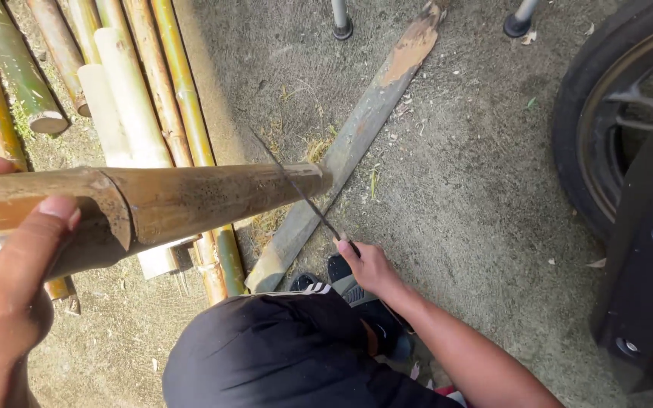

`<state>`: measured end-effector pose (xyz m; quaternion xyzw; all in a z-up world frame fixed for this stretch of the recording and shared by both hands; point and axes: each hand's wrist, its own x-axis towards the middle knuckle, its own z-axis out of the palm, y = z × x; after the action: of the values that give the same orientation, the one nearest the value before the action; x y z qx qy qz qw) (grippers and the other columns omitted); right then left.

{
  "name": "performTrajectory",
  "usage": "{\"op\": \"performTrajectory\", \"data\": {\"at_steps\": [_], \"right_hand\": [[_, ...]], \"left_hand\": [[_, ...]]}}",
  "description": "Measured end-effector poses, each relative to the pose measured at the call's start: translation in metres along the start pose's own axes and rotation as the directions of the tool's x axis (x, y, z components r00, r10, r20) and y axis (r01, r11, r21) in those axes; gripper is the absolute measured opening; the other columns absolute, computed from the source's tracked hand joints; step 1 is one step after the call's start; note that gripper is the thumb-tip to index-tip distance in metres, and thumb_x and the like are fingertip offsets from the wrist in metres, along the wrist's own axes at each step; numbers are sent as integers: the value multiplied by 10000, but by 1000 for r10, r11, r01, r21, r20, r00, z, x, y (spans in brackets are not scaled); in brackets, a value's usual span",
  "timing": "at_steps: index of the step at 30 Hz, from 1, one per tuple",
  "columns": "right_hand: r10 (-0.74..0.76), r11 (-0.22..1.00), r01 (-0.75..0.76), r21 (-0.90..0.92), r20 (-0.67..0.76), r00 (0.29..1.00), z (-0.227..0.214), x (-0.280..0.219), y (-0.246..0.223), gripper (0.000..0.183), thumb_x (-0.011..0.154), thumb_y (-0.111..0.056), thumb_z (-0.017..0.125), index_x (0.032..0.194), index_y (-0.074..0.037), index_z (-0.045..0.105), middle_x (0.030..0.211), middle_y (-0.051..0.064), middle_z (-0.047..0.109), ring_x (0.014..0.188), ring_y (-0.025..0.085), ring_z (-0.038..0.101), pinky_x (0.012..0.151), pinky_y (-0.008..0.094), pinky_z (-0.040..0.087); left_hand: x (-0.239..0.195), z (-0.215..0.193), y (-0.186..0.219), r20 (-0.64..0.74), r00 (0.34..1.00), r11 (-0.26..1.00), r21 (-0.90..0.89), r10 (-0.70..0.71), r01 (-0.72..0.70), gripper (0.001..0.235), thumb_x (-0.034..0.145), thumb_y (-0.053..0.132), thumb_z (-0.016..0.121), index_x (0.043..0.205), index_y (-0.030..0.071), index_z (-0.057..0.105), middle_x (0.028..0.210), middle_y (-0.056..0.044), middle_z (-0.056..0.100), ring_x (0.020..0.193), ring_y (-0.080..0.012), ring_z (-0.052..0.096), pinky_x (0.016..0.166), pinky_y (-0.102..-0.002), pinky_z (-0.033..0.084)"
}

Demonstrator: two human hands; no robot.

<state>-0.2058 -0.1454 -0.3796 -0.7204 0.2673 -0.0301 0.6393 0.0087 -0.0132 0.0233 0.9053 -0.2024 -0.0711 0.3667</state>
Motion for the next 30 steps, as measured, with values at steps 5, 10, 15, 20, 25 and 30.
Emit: {"op": "performTrajectory", "data": {"at_steps": [5, 10, 15, 20, 25, 30], "right_hand": [[591, 805, -593, -20, 123, 797, -16, 5, 5, 810, 1028, -661, 422, 857, 109, 608, 544, 127, 501, 503, 339, 625, 482, 459, 483], [-359, 931, 365, 22, -128, 924, 11, -20, 45, 755, 1182, -638, 374, 1047, 28, 703, 694, 82, 688, 667, 204, 705, 535, 380, 526], [544, 835, -548, 46, 77, 835, -17, 14, 25, 735, 970, -697, 442, 883, -3, 670, 475, 109, 521, 349, 240, 558, 378, 410, 446], [-133, 991, 133, -6, -53, 990, -5, -6, 43, 784, 1099, -701, 430, 904, 14, 684, 541, 81, 544, 491, 219, 506, 439, 365, 455], [604, 796, -590, -134, 97, 791, -17, 8, 40, 897, 1056, -696, 427, 845, 141, 672, 520, 159, 567, 414, 247, 593, 438, 406, 485], [75, 996, -74, -55, 7, 997, -8, -4, 11, 744, 945, -698, 426, 1036, -28, 735, 515, 157, 582, 487, 268, 606, 481, 417, 463]], "left_hand": [[-2, -12, -21, 29, 1000, 1000, 14, 9, -9, 399, 1066, 84, 596, 1401, -28, 409, 1083, -136, 641, 1028, -227, 701, 974, -349, 576], [-15, -27, -44, 299, 884, 748, 474, 360, -465, 311, 998, -131, 535, 1297, -44, 523, 1316, -335, 540, 1063, -374, 688, 980, -420, 583], [3, -3, 1, 46, 997, 951, 301, 64, -75, 373, 991, -77, 592, 1341, -16, 478, 1139, -276, 616, 978, -321, 701, 924, -416, 573], [-10, 5, 28, -7, 988, 982, 103, -157, 157, 406, 964, -14, 573, 1345, 28, 439, 1059, -181, 623, 962, -229, 687, 891, -316, 578], [-12, -13, -21, 21, 982, 955, 227, 190, -189, 286, 1051, -83, 594, 1300, 26, 508, 1204, -220, 558, 1003, -264, 682, 899, -310, 578], [-1, -10, -23, 44, 939, 840, 436, 340, -324, 165, 1054, -104, 586, 1195, -23, 556, 1244, -293, 526, 988, -344, 688, 869, -352, 596]]}}
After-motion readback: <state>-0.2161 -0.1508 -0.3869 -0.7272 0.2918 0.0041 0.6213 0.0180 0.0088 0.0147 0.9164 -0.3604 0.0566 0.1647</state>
